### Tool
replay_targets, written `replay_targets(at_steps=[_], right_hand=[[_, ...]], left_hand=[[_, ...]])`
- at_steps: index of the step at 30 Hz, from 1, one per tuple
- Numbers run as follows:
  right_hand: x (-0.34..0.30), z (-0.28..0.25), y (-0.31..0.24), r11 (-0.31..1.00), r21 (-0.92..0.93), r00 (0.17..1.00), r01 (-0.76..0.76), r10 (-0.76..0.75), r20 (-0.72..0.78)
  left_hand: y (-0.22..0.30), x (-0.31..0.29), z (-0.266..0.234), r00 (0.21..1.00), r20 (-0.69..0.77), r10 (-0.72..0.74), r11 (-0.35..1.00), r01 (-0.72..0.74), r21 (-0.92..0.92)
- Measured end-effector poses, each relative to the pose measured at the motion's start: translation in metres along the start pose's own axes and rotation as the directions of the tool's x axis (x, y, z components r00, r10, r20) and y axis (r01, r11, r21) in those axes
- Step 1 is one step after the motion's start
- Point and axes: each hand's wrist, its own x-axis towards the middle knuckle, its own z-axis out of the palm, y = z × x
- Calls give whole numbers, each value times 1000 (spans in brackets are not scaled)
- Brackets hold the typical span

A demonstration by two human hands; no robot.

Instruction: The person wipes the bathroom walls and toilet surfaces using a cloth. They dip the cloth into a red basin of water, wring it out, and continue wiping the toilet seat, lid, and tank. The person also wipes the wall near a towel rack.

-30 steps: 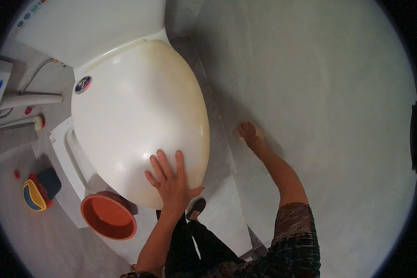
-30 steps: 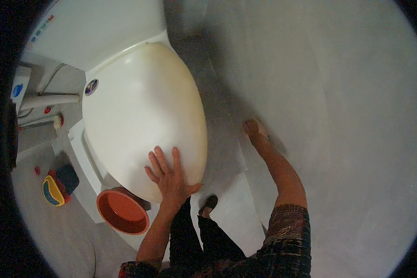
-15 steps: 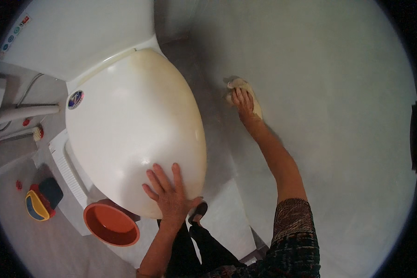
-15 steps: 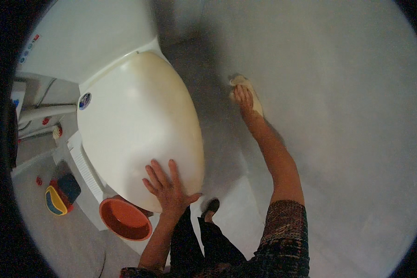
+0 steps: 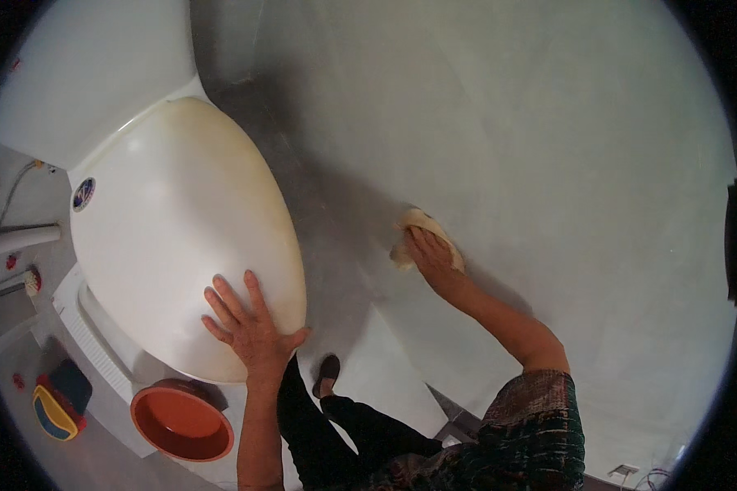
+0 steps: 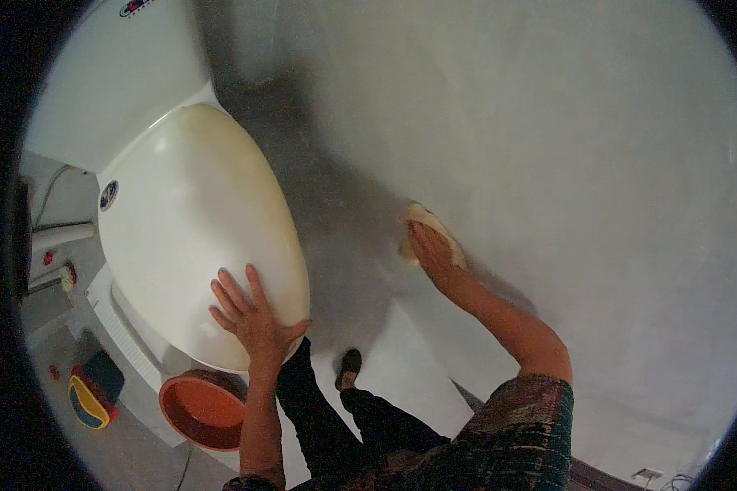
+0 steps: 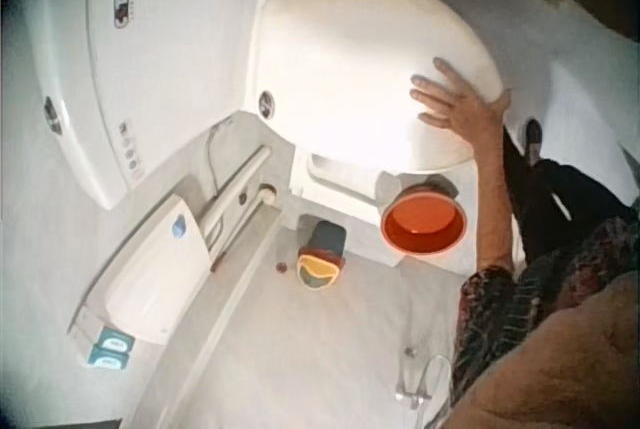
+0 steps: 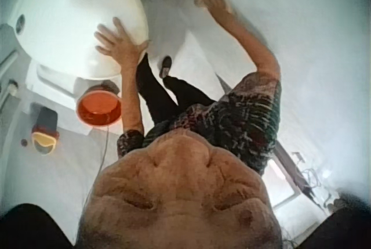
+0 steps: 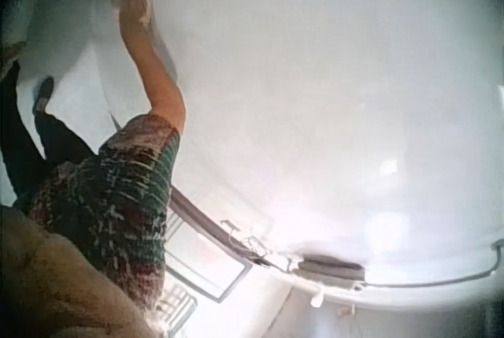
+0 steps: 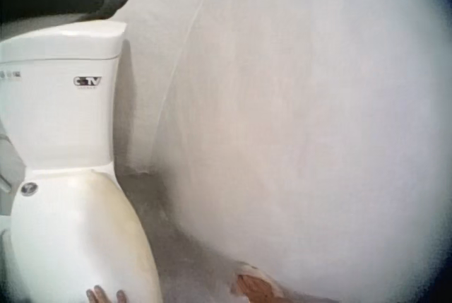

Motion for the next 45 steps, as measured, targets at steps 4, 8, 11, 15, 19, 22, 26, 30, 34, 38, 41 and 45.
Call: replay_targets(at_steps=[4, 8, 11, 15, 19, 22, 26, 30, 34, 38, 41, 45], right_hand=[[89, 16, 19, 993, -116, 988, 24, -42, -147], [207, -16, 51, 978, -204, 942, -36, -35, -334], [229, -61, 54, 962, -244, 921, -125, 21, -388], [187, -74, 53, 965, -201, 894, -170, 65, -444], [103, -82, 37, 957, -233, 936, -173, 85, -342], [26, -81, 24, 940, -316, 985, -126, 81, -153], [-66, -73, 1, 940, -341, 1000, -31, 28, -13], [-64, -75, 5, 981, -195, 999, -18, 11, -39], [38, -86, 26, 979, -187, 977, -77, 37, -210], [147, -115, 69, 969, -182, 835, -164, 38, -549], [176, -155, 82, 958, -245, 837, -149, -10, -547], [129, -146, 72, 960, -243, 896, -137, 16, -443]], left_hand=[[-1, -3, 9, 999, -13, 30, 1000, -30, -4], [-4, -5, 6, 998, -42, 55, 998, -53, 38], [-10, -4, 9, 987, -138, 85, 995, -77, 61], [-9, -7, 19, 982, -165, 93, 994, -83, 64], [-8, -6, 17, 977, -188, 96, 995, -95, 14], [-5, -7, 11, 989, -129, 69, 997, -74, -36], [-2, -5, -1, 1000, -3, -8, 1000, 8, -16], [-1, -5, 0, 1000, -8, -19, 1000, 19, -3], [0, -7, 0, 1000, -5, -12, 1000, 12, -24], [2, -9, -1, 1000, -20, 17, 1000, -17, 11], [-2, -9, -2, 998, -54, 25, 999, -23, 27], [2, -10, -4, 999, -31, 24, 1000, -24, 10]])
